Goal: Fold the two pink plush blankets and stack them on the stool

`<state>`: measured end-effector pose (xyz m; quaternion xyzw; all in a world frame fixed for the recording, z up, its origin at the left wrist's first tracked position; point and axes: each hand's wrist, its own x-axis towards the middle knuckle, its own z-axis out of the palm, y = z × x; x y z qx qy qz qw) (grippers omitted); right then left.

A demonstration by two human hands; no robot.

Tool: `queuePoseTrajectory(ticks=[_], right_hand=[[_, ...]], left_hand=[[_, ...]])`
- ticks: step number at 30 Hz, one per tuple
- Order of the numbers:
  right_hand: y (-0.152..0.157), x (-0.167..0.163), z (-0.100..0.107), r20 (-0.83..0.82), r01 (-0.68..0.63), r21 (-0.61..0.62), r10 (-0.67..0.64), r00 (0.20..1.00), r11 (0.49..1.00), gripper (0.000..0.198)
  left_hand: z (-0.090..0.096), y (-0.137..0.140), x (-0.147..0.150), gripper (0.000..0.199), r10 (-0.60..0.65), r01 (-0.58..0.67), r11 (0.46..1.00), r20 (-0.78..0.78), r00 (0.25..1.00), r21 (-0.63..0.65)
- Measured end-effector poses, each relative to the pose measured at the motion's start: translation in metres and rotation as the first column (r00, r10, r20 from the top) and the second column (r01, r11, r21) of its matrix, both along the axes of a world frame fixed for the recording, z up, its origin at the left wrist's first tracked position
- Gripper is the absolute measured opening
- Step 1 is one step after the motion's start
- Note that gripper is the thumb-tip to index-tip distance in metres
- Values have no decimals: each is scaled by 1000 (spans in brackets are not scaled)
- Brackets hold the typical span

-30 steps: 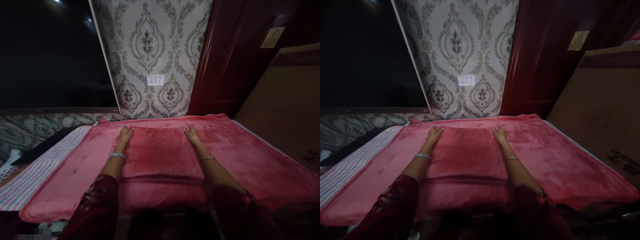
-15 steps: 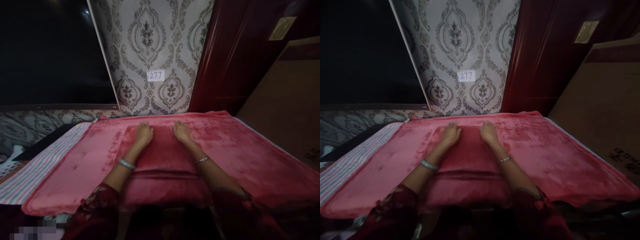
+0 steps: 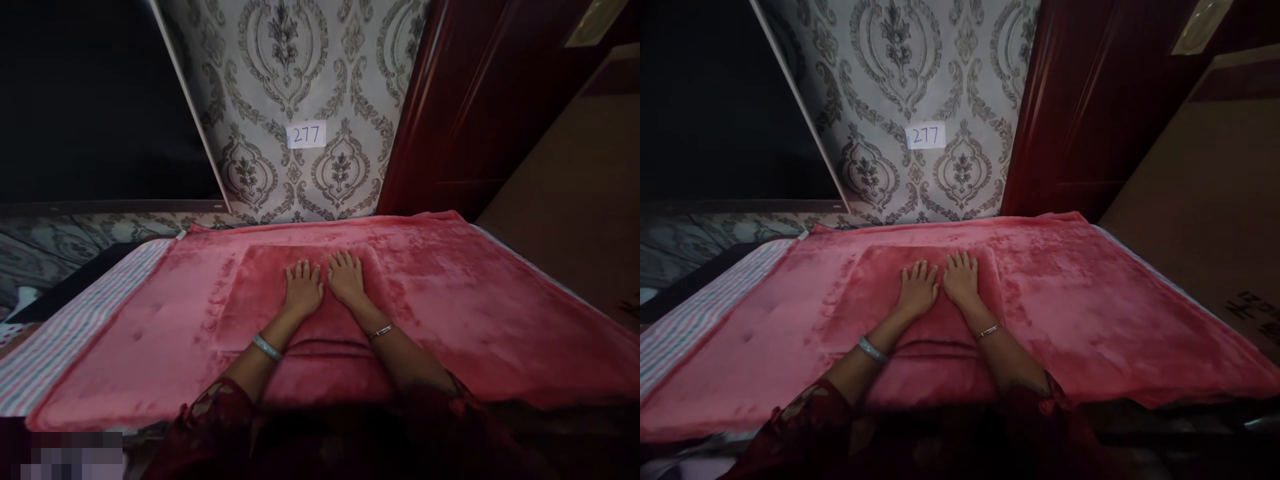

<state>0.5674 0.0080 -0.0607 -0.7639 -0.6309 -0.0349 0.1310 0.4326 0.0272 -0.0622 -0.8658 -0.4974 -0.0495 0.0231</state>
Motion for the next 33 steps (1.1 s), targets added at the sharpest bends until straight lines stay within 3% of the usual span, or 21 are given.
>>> queuePoseTrajectory(ticks=[4, 8, 11, 15, 19, 23, 26, 29, 33], right_hand=[[-5, -1, 11, -25, -18, -53, 17, 1000, 998, 54], [-37, 5, 21, -25, -93, -102, 91, 996, 990, 56], [-74, 18, 15, -14, -119, -116, 119, 993, 986, 56], [-106, 38, -7, -38, -44, -98, 40, 998, 994, 57], [-108, 45, -17, -75, -28, -57, 24, 997, 998, 56], [-105, 46, -9, -111, -54, -64, 46, 993, 996, 56], [-116, 42, 0, -119, -41, -70, 33, 992, 997, 52], [-136, 31, 1, -77, -40, 22, 42, 996, 999, 52], [-158, 15, -14, -3, -122, 56, 122, 992, 991, 53]], left_hand=[[-1, 0, -1, 60, -6, 6, 1000, 11, 1000, 3], [2, 1, -4, 60, 4, -5, 1000, 31, 1000, 19], [5, 1, -5, 60, 7, -8, 1000, 45, 999, 19], [6, -1, -4, 61, 4, -4, 1000, 59, 998, -1], [10, 3, -3, 62, 1, 0, 1000, 68, 998, -19], [23, 3, -7, 63, -1, 8, 993, 61, 998, -116], [30, -14, -21, 60, -100, 107, 990, 80, 992, -87], [29, -41, -41, 57, -238, 239, 971, 64, 969, -4], [14, -63, -63, 60, -198, 197, 980, 24, 980, 24]])
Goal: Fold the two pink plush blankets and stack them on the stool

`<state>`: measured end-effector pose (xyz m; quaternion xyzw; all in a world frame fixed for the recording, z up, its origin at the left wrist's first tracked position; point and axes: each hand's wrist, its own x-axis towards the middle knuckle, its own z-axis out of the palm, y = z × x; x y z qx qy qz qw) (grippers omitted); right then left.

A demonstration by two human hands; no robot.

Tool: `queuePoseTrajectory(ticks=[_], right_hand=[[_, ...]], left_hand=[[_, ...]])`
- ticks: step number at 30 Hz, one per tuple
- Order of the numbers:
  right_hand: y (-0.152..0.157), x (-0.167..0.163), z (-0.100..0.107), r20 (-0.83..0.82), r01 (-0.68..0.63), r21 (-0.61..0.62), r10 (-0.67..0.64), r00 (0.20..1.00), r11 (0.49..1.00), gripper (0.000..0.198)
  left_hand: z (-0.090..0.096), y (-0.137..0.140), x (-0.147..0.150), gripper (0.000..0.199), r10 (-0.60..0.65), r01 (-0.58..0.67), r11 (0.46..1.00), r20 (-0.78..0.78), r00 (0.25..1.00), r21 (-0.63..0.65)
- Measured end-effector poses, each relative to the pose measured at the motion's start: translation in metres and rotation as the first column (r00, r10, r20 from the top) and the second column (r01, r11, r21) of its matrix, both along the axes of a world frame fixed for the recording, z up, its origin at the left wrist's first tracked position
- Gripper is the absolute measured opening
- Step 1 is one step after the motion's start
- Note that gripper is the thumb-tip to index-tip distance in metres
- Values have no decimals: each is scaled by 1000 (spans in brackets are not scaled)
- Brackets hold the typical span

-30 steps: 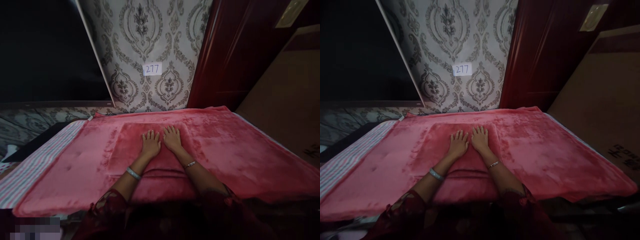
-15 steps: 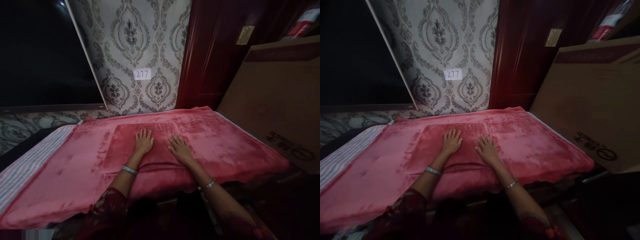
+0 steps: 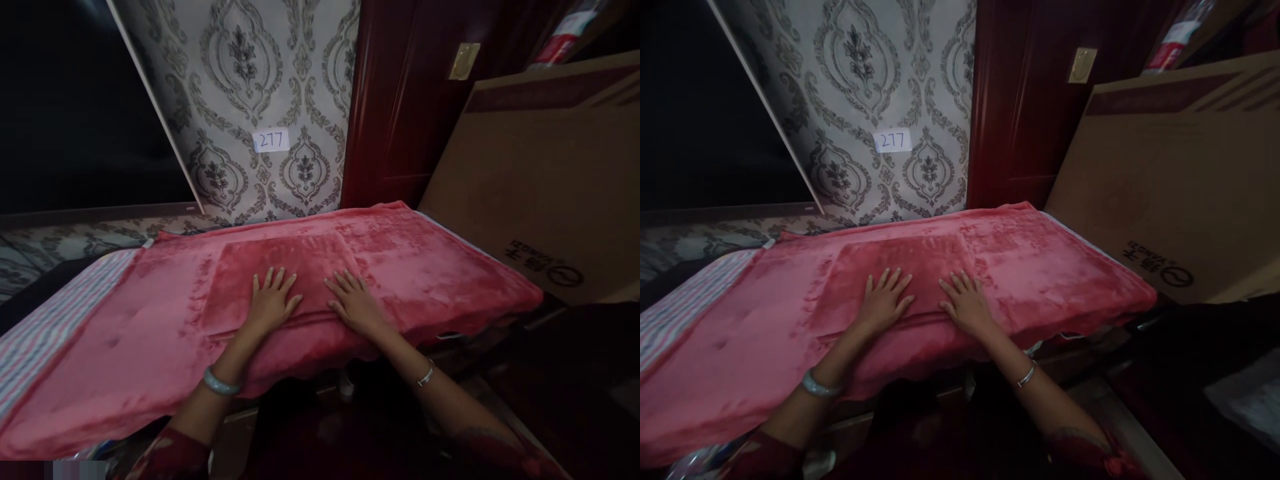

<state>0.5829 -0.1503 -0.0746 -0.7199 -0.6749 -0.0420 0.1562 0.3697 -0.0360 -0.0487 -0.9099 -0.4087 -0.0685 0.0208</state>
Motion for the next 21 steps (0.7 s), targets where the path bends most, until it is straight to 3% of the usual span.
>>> queuePoseTrajectory(ticks=[4, 10, 15, 21], right_hand=[[-3, -2, -16, 33, -6, 34, 5, 999, 999, 53], [-4, 7, -20, 21, -74, 73, 73, 997, 995, 57], [-16, 30, -25, -44, -190, 74, 194, 980, 979, 75], [-14, 45, -38, -29, -258, 166, 266, 964, 952, 90]], left_hand=[[-13, -1, -5, 59, 12, -12, 999, -14, 1000, 44], [-8, 1, -15, 56, -43, 43, 998, -8, 999, 38], [-17, 6, -70, 65, -143, 145, 977, -23, 989, 156], [-32, 22, -144, 68, -148, 154, 923, -44, 988, 353]])
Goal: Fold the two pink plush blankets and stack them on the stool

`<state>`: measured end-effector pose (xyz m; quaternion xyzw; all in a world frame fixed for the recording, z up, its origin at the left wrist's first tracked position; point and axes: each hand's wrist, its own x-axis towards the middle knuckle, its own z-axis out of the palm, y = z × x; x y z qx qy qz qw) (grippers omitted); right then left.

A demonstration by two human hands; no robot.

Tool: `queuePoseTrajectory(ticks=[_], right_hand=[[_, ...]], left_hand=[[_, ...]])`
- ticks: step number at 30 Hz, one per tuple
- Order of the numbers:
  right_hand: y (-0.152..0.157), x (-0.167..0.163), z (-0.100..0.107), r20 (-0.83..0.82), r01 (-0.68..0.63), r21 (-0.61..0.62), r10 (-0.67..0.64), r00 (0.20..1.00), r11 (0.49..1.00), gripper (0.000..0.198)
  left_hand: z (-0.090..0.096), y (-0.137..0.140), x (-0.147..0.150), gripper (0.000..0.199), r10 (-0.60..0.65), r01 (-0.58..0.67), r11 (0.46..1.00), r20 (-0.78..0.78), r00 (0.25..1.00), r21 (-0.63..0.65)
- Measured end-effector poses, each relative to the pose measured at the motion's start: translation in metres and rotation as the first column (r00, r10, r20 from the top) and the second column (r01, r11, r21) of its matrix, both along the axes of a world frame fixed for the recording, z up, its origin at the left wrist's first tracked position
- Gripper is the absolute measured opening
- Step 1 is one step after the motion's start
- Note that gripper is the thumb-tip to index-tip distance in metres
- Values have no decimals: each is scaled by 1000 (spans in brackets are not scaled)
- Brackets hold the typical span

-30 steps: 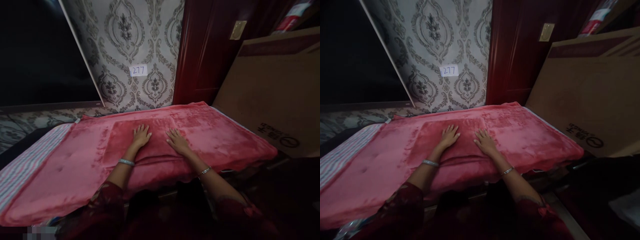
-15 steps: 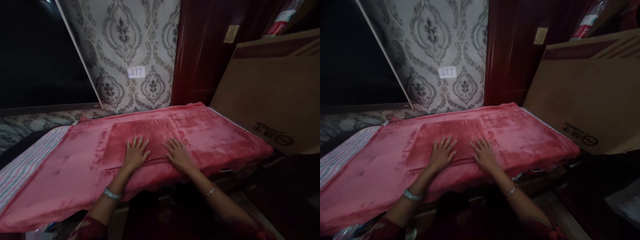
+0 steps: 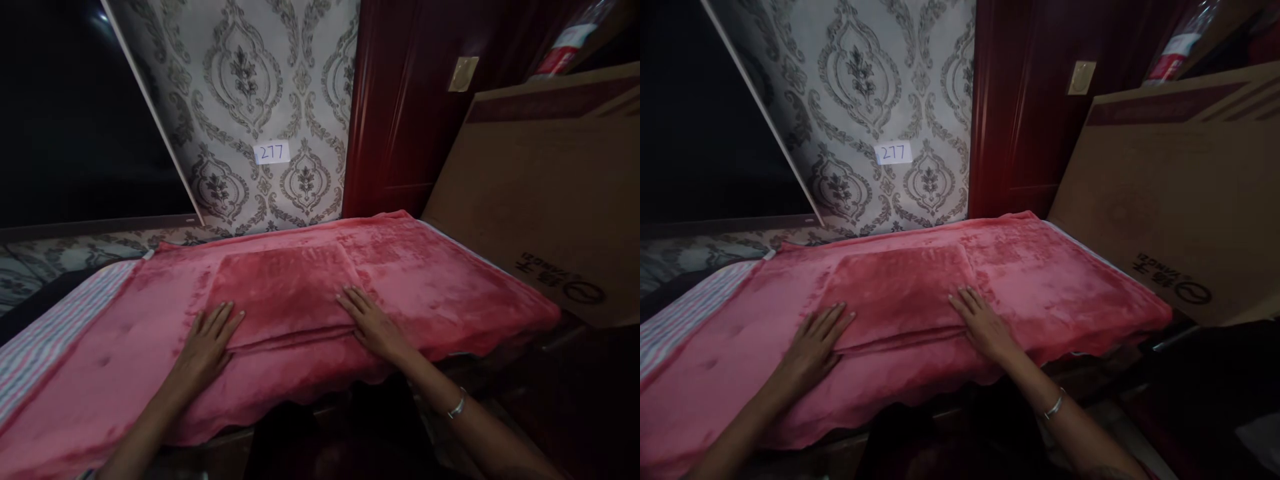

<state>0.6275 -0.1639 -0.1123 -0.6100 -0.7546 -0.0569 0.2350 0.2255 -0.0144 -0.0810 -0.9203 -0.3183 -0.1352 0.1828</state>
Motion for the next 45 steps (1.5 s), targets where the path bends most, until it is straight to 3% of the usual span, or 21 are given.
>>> queuePoseTrajectory(ticks=[4, 8, 11, 14, 18, 21, 25, 26, 27, 29, 32, 34, 36, 39, 45], right_hand=[[9, 11, 16, 29, -4, 20, 4, 1000, 1000, 83], [2, 26, 38, 38, 15, 137, -20, 999, 990, 70], [-14, 28, 32, 40, -21, 137, 16, 999, 990, 63], [-31, 24, 20, -16, -87, 43, 88, 996, 995, 60], [-39, 23, 33, -235, -116, -20, 108, 966, 993, 51], [-19, 22, 57, -552, -33, 54, 57, 832, 998, 39], [49, 17, 85, -878, 35, 102, 73, 473, 994, 43], [69, 16, 91, -902, 64, 97, 61, 427, 993, 46], [89, 15, 96, -903, 115, 69, 13, 429, 991, 49], [123, 10, 103, -839, 233, -20, -143, 525, 972, 54], [149, 0, 98, -720, 317, -63, -263, 642, 946, 59], [150, -8, 84, -521, 361, -123, -369, 770, 925, 57], [146, -13, 68, -242, 428, -205, -469, 849, 880, 55], [142, -14, 53, -56, 475, -270, -506, 861, 838, 54], [143, -13, 54, 12, 489, -261, -503, 864, 832, 54]], left_hand=[[9, 6, -6, 63, -9, 8, 999, 38, 999, 38], [22, -1, -4, 60, -4, 0, 999, 90, 996, 45], [20, -13, -12, 55, -30, 33, 997, 53, 998, -64], [25, -25, -20, 50, -84, 89, 972, 36, 996, -216], [68, -29, 4, 47, -18, 68, 913, 126, 992, -402], [103, -15, 61, 50, -24, 108, 878, 182, 983, -466], [124, 27, 164, 56, -130, 176, 857, 127, 983, -485], [125, 40, 188, 57, -140, 168, 854, 94, 986, -493], [125, 52, 208, 58, -138, 155, 856, 71, 988, -494], [119, 73, 238, 60, -96, 92, 864, 19, 995, -495], [96, 88, 256, 60, 20, -49, 875, -66, 998, -482], [75, 90, 255, 59, 58, -93, 883, -89, 994, -459], [54, 89, 251, 61, 62, -91, 897, -79, 995, -432], [34, 90, 247, 62, 56, -78, 908, -64, 996, -411], [28, 91, 250, 61, 56, -74, 920, -57, 997, -385]])
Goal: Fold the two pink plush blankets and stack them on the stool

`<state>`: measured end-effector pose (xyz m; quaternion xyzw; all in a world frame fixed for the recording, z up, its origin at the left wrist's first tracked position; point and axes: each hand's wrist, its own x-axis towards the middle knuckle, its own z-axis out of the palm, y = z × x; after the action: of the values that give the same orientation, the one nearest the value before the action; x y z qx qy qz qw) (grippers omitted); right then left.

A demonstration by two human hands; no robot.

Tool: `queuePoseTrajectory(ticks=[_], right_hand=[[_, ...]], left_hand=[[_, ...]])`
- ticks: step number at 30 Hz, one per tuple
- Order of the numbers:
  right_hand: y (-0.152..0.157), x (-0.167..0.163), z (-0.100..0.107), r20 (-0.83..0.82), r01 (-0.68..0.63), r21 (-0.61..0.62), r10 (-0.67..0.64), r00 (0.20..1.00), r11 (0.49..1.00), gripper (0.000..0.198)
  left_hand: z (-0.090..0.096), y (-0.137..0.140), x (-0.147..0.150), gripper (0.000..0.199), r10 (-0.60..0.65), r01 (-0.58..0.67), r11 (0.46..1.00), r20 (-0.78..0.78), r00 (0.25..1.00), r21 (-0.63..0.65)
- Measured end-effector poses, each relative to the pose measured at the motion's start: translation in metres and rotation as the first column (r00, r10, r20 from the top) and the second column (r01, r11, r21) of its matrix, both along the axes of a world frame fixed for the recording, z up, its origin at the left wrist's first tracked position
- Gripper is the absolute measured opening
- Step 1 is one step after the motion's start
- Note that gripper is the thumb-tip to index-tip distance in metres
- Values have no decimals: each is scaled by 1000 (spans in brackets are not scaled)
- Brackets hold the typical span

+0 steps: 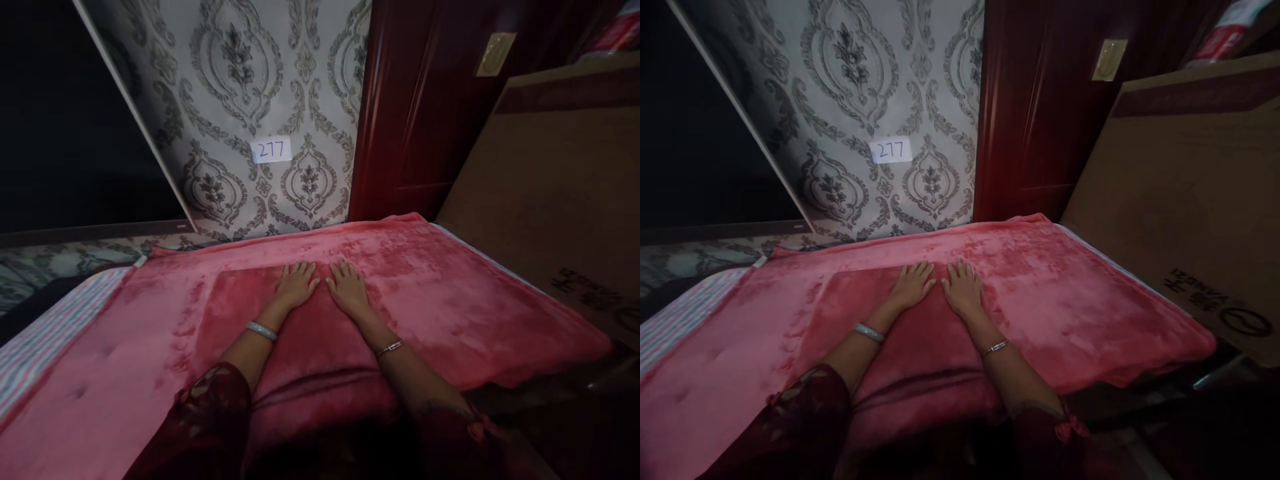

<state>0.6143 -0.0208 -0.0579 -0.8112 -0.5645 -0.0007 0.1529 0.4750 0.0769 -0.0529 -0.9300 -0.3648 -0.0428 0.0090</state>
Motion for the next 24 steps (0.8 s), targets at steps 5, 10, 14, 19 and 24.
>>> queuePoseTrajectory(ticks=[5, 10, 14, 19, 24], right_hand=[[-2, -1, -7, 44, -2, 44, 0, 999, 999, 54], [-1, 0, -12, 48, -9, 38, 8, 999, 999, 54], [0, 1, -15, 53, -12, 54, 9, 999, 998, 55], [2, 4, -21, 55, -17, 92, 12, 998, 996, 54], [1, 5, -21, 50, -18, 94, 13, 999, 995, 54]], left_hand=[[11, 2, -5, 64, -7, 7, 999, 22, 1000, -43], [40, 43, -45, 64, 216, -222, 961, -55, 975, -165], [47, 72, -86, 65, 336, -342, 919, -67, 940, -198], [29, 69, -97, 64, 394, -392, 912, -4, 919, -124], [21, 65, -92, 62, 399, -398, 911, -11, 917, -106]])
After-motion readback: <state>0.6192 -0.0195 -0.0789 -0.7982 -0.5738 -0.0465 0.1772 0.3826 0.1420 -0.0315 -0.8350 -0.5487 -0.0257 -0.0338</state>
